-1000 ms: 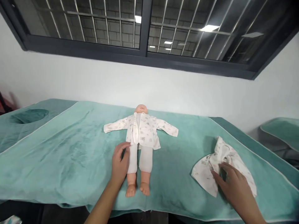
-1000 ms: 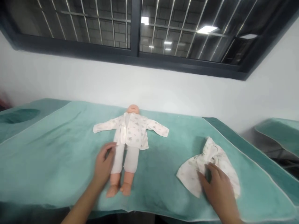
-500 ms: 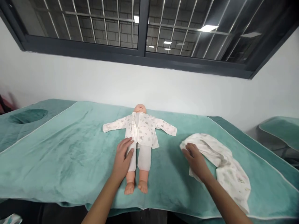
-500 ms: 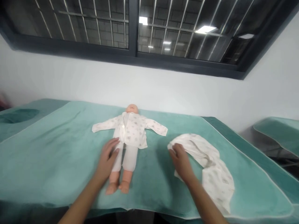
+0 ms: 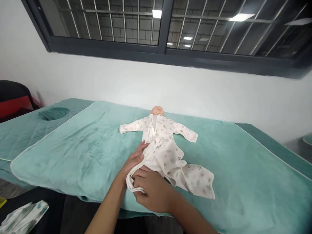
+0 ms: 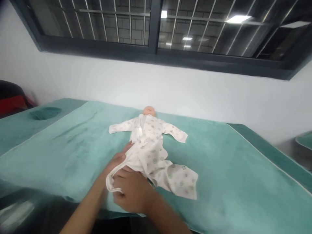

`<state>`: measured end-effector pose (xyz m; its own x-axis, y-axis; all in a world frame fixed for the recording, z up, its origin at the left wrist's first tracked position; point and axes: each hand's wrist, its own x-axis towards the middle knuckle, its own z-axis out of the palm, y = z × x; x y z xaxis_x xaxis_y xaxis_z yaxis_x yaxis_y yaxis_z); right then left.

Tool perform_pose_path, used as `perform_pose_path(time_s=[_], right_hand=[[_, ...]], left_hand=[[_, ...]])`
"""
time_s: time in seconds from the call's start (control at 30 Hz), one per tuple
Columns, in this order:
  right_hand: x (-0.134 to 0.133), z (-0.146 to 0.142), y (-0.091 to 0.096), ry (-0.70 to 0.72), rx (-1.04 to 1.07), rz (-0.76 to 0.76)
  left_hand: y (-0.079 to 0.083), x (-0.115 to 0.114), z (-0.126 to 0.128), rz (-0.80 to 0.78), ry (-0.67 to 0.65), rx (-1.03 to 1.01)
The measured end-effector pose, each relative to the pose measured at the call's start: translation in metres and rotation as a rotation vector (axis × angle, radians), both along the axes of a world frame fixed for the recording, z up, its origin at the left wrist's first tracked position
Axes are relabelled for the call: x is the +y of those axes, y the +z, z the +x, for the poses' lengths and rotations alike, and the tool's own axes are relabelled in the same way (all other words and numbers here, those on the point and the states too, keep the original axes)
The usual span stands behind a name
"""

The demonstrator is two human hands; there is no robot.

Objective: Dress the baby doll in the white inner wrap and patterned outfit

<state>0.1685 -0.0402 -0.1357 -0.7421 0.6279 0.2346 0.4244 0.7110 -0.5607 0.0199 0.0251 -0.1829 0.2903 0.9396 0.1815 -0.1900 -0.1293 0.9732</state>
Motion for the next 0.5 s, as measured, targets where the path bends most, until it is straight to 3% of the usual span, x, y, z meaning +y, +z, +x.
perform_pose_path(time_s=[0.13,0.2,0.3,0.4,0.5], right_hand=[[0.005,0.015,0.015,-0.030,0.116,-0.136],[0.012,0.027,0.022,-0.176,0.242,-0.142],[0.032,0.050,0.024,-0.499,0.375,-0.033],[0.056,0.072,0.021,-0.721,0.314,0.042],[0.070,0.084,0.018,-0.816,0.169,-0.027]], left_hand=[[0.002,-0.002,0.000,-0.046,-0.012,-0.102],[0.004,-0.006,0.001,-0.171,0.048,-0.231],[0.008,-0.011,0.004,-0.321,0.119,-0.384],[0.012,-0.016,0.005,-0.349,0.160,-0.432],[0.015,-0.020,0.007,-0.362,0.174,-0.481]])
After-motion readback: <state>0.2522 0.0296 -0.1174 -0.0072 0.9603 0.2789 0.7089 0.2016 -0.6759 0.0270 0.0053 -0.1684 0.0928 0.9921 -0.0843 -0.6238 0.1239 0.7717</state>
